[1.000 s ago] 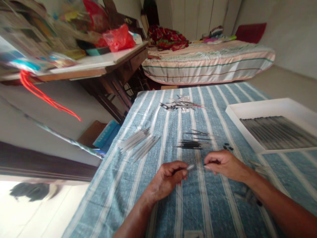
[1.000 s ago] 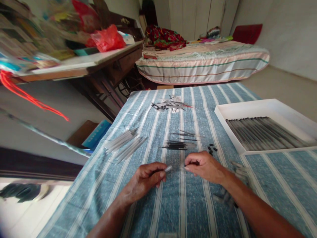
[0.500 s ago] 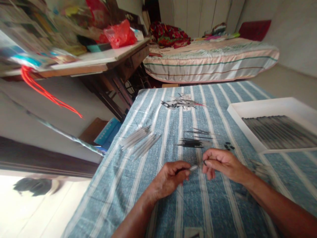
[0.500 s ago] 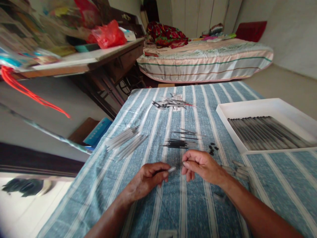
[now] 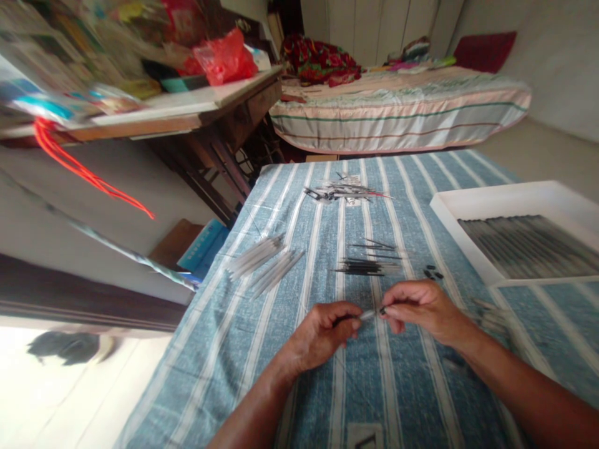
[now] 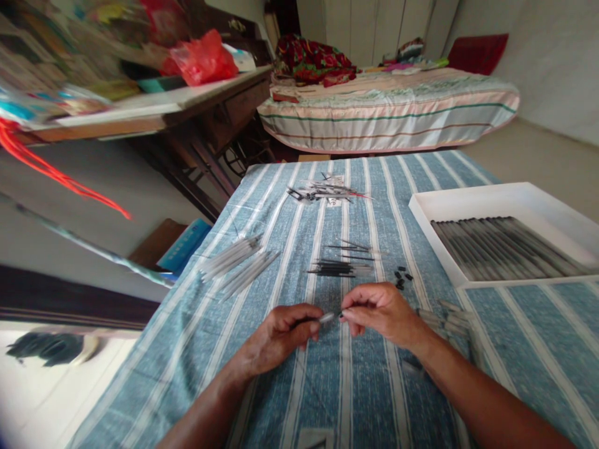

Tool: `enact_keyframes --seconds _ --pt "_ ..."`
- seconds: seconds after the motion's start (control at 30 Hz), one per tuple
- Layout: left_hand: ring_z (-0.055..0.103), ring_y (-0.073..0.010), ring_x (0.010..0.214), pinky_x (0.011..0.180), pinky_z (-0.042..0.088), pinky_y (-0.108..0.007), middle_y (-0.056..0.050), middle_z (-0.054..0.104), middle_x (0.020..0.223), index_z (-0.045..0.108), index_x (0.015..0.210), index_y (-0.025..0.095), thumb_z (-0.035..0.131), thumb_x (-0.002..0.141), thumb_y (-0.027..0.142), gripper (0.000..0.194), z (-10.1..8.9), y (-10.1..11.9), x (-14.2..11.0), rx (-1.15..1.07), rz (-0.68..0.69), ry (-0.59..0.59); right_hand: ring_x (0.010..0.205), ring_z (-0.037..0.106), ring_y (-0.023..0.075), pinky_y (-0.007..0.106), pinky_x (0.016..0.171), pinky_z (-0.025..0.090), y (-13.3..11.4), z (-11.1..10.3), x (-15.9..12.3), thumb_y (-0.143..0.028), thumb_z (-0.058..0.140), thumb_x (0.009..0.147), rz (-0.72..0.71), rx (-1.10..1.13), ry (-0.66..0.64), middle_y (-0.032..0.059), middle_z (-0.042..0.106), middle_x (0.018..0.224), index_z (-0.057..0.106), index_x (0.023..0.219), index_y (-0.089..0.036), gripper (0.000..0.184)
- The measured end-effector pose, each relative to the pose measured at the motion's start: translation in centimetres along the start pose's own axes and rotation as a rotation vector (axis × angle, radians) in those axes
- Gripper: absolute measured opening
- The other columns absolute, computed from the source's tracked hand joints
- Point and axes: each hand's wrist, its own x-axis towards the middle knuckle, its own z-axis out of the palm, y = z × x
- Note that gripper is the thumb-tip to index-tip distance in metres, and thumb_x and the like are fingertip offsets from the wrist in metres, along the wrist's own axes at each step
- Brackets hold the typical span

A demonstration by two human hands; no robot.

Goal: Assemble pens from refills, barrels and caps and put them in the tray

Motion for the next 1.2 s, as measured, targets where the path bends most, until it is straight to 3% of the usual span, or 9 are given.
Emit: enact_keyframes --seconds 0.67,0.9,1.2 --pt "0.046 -0.0083 0.056 0.054 0.038 -0.021 0.001 0.055 0.068 0.064 0.092 0.012 0.051 0.086 0.030 0.023 0.27 -0.03 0.10 0.031 -0.044 -0.022 0.050 0.058 0.0091 0.019 0.050 0.048 0.29 0.56 0.08 -0.030 0.066 0.078 -0.045 -0.005 -0.009 0.0025 0.068 0.058 0.065 0.077 -0.014 0.016" --pt "0.045 -0.0090 0.056 0.053 0.036 -0.021 0.001 0.055 0.067 0.063 0.085 0.013 0.049 0.086 0.032 0.023 0.27 0.30 0.00 0.058 -0.049 -0.043 0.049 0.059 0.0098 0.019 0.049 0.047 0.31 0.89 0.09 -0.032 0.065 0.078 -0.055 -0.024 -0.008 0.0015 0.066 0.056 0.065 0.077 -0.015 0.017" --pt "0.046 -0.0092 0.054 0.051 0.036 -0.021 0.001 0.055 0.067 0.062 0.083 0.014 0.047 0.087 0.031 0.023 0.17 0.04 0.09 0.107 -0.075 -0.059 0.050 0.061 0.0108 0.019 0.051 0.049 0.83 0.50 0.03 -0.031 0.062 0.079 -0.125 -0.286 0.008 0.0010 0.066 0.057 0.067 0.084 -0.015 0.017"
